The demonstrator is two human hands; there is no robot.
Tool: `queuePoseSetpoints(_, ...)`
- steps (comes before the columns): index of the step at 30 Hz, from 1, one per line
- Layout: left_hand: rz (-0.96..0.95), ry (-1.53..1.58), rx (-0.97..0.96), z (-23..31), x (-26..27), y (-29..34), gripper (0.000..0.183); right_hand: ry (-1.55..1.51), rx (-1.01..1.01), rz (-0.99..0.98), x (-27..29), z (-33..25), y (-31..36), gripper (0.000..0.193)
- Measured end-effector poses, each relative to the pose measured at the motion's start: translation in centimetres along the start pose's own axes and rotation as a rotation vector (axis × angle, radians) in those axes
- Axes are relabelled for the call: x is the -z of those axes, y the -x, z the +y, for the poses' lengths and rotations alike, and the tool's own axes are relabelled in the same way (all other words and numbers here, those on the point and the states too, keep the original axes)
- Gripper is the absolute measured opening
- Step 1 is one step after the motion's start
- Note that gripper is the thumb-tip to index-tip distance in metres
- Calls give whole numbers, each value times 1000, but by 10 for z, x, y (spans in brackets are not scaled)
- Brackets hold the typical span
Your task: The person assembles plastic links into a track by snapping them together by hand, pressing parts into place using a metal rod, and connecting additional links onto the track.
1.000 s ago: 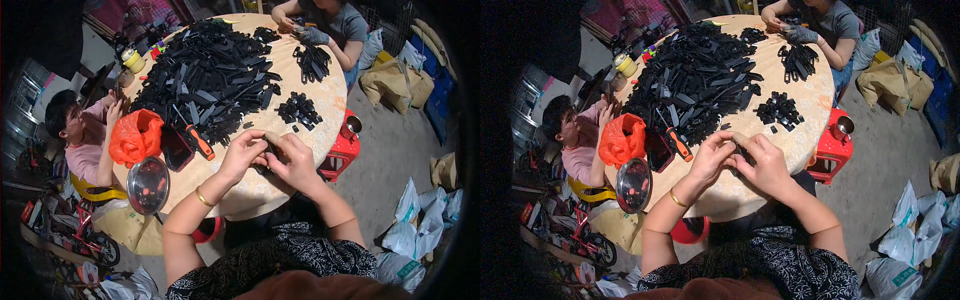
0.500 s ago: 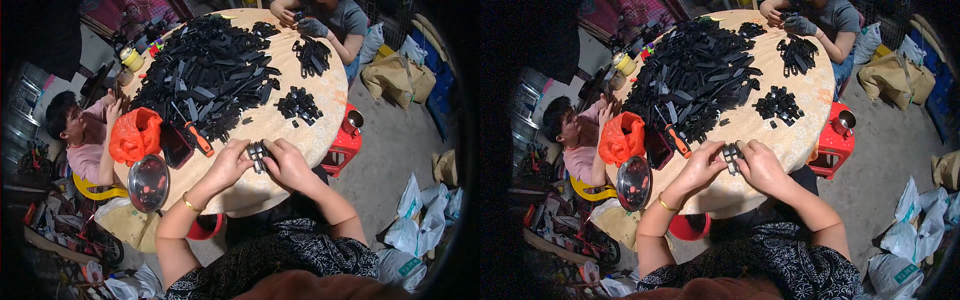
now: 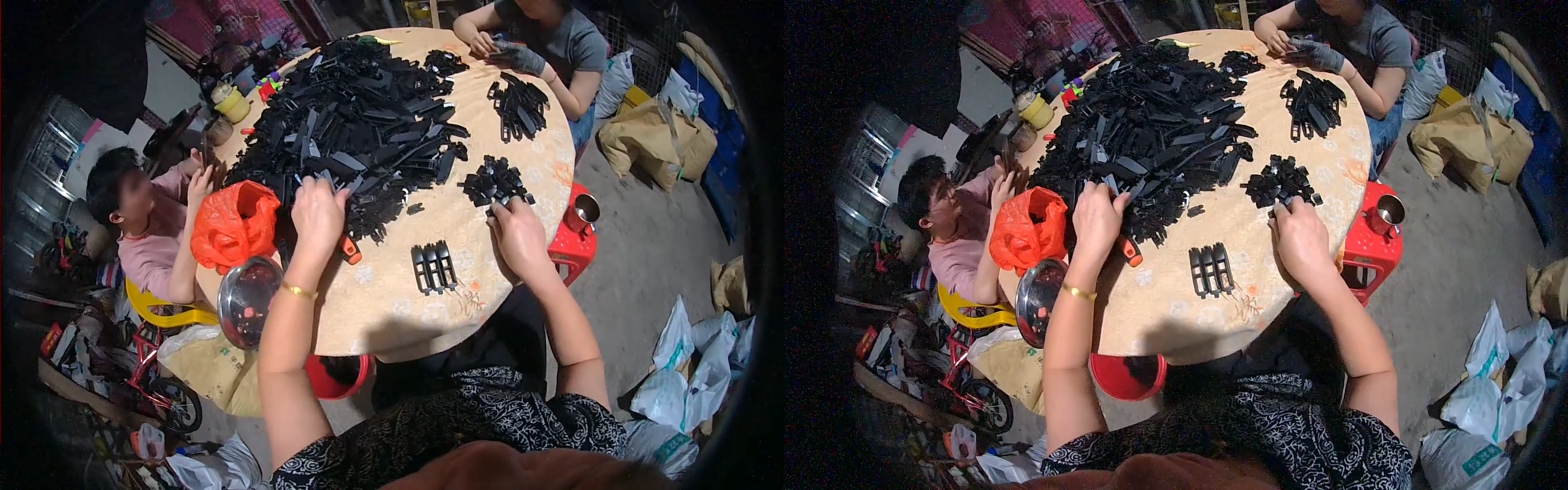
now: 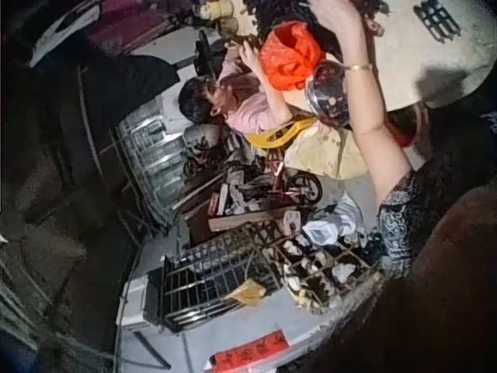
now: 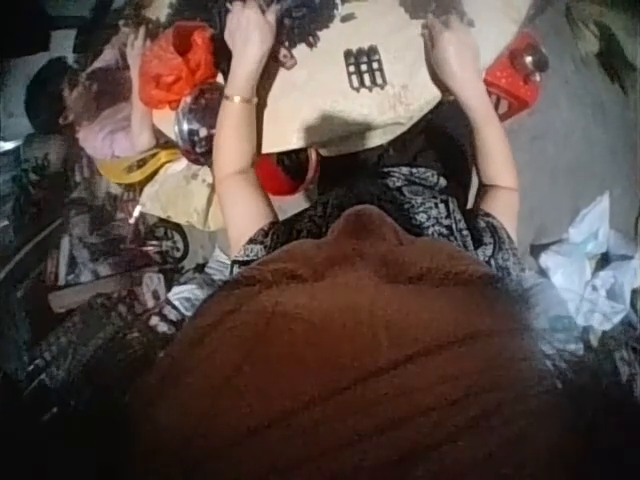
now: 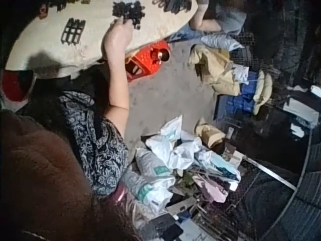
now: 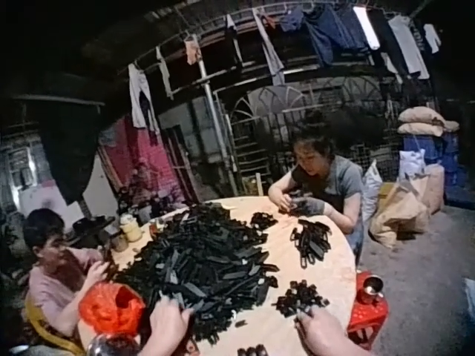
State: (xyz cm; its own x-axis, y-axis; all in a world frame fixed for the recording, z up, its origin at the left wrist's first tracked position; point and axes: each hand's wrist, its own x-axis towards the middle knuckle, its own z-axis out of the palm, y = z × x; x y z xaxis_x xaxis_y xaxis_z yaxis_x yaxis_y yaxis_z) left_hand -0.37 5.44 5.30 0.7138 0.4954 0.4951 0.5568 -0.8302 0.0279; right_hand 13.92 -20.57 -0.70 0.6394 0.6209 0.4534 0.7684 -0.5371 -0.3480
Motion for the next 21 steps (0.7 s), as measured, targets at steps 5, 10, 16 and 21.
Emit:
queuePoseSetpoints(5,-43,-34,99,-11,-22,-20,33,14,-9,-73,-6,-1,-5,12)
queuePoseSetpoints(10,-59,17,156,-16,-31,-22,35,-138,121,-40,-11,3,-10,10)
queuePoseSetpoints(16,-107,868,301,-28,-29,-18,45,-449,72,-52,-2,-12,-8,8)
queuePoseSetpoints(21,-511,1965,404,16,-7,3,37,-731,160,66,6,-35,-10,11)
